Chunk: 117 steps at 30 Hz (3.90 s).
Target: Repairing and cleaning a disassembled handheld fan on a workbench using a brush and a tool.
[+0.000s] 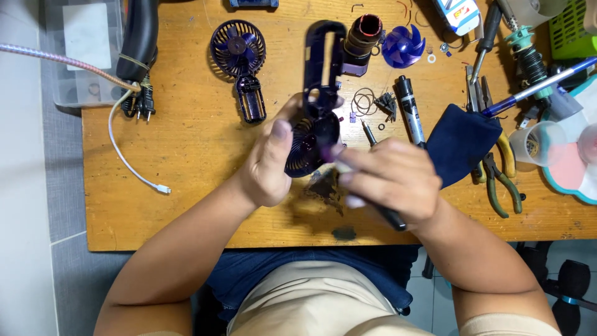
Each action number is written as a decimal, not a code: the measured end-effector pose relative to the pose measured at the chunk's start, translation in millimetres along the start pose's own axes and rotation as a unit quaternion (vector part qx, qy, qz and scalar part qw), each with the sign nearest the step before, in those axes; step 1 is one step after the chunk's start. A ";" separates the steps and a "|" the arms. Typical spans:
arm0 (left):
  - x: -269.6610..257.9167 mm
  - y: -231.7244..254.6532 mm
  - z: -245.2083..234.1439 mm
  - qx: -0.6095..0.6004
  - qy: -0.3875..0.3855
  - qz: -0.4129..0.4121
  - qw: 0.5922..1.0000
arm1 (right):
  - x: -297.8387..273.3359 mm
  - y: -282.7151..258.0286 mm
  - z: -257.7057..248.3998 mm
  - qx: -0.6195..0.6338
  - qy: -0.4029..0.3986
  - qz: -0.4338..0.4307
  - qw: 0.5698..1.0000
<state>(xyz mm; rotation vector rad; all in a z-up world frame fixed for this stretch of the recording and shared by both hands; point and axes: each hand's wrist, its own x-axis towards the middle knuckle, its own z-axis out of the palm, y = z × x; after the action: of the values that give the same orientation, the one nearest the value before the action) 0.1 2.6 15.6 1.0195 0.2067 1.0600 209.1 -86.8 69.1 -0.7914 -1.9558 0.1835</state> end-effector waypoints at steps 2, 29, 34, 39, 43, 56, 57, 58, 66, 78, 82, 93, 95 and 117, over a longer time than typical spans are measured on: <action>0.9 6.3 -2.0 0.007 -0.004 -0.007 1.000 | -4.9 3.5 -2.3 -0.008 0.004 0.011 1.000; 14.0 48.8 6.0 0.136 -0.046 -0.091 0.986 | 15.6 -8.7 -6.8 -0.049 -0.086 0.019 0.995; 10.1 46.9 7.7 0.134 -0.157 -0.140 0.968 | 1.6 -10.3 -1.5 -0.079 0.035 0.041 0.995; 12.4 45.1 10.1 0.149 -0.210 -0.110 0.960 | 4.5 -17.0 2.2 -0.033 0.051 0.078 0.995; 14.1 49.2 12.9 0.136 -0.211 -0.145 0.957 | 4.6 -16.4 3.0 0.064 0.024 0.068 0.995; -4.0 29.8 -2.3 0.070 -0.106 -0.152 0.980 | 13.4 -17.3 7.1 0.059 0.011 0.083 0.995; -7.2 23.1 -5.4 0.024 -0.081 -0.166 0.982 | 15.9 -19.7 8.8 0.053 -0.001 0.083 0.995; -8.9 21.1 -6.0 0.022 -0.081 -0.168 0.982 | 7.8 -13.8 9.7 0.052 -0.001 0.085 0.995; 0.5 22.0 4.8 -0.030 -0.053 -0.114 0.992 | 16.2 -19.5 17.4 0.076 0.058 0.079 0.992; -0.7 29.7 15.9 -0.147 -0.058 -0.161 0.974 | 9.0 -20.2 23.2 0.081 0.093 0.109 0.986; -7.7 19.8 11.3 -0.119 -0.068 -0.171 0.976 | -5.6 0.9 7.1 -0.002 0.134 0.113 0.985; -0.7 6.8 -0.1 -0.071 -0.107 -0.142 0.982 | -0.8 -7.0 7.6 0.061 0.126 0.102 0.985; -1.5 6.4 -3.5 -0.079 -0.111 -0.141 0.981 | -1.9 -5.3 12.6 0.069 0.126 0.102 0.984; -1.8 46.4 5.7 0.122 -0.127 -0.135 0.975 | 8.7 -0.8 -4.3 0.064 -0.008 0.011 0.998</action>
<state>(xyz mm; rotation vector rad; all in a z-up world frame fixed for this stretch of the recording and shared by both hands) -26.5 2.6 54.2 1.2976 0.2638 0.6609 209.7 -83.0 78.1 -0.7302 -1.9300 0.3264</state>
